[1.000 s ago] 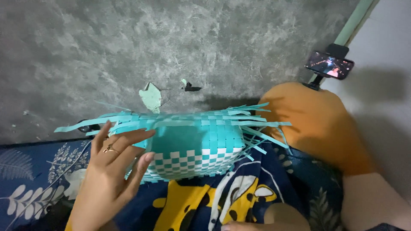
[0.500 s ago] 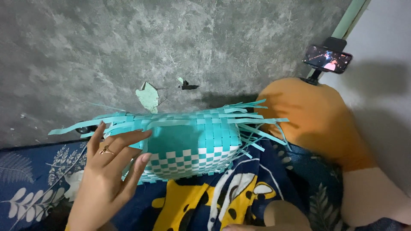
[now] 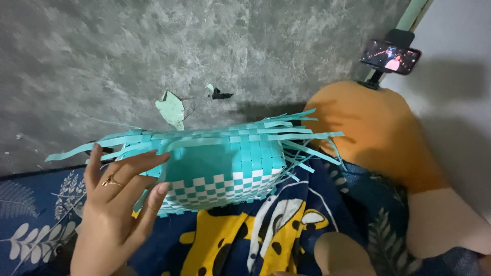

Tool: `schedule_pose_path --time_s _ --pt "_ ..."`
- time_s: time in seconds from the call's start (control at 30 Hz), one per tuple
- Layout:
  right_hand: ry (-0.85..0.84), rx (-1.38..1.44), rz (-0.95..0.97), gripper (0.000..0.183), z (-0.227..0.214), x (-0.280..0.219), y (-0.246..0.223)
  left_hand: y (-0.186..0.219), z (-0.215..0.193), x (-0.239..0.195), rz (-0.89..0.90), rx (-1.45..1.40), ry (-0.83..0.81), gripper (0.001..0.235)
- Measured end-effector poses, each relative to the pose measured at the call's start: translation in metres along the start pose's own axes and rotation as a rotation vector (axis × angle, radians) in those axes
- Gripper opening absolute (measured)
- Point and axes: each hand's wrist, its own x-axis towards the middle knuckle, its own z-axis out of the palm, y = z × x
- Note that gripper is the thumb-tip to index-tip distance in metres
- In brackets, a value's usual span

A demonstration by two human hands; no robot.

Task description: A person is manually weaving a plastic bag, tucking the ends of teal plastic strips into the woven structure to secure them.

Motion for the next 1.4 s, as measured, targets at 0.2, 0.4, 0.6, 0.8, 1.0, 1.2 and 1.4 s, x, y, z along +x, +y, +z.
schedule_pose_path --time_s 0.2,0.4,0.6,0.8,1.0,1.2,1.4 --pt "0.162 -0.087 -0.232 0.012 -0.004 0.009 -0.004 -0.001 -0.001 -0.001 -0.013 0.002 -0.002 0.019" --pt "0.143 -0.134 -0.229 0.011 -0.006 0.011 -0.009 0.000 -0.001 -0.001 -0.028 0.003 0.000 0.019" --pt "-0.005 -0.076 0.026 0.009 0.005 0.006 -0.005 0.004 -0.003 0.001 -0.087 -0.012 0.025 0.024" --pt "-0.054 0.841 0.429 0.037 0.010 -0.004 0.027 -0.006 -0.005 0.001 -0.105 -0.016 0.065 0.030" --pt "-0.476 0.281 0.531 0.093 0.062 0.002 -0.031 -0.070 0.014 0.001 -0.291 -0.118 -0.009 0.047" --pt "-0.748 0.451 0.619 0.116 0.075 0.018 -0.015 -0.112 0.030 -0.002 -0.745 -0.641 0.036 0.039" --pt "-0.659 0.824 0.619 0.130 0.078 0.024 -0.012 -0.107 0.052 0.014 -1.003 -1.246 0.422 0.048"
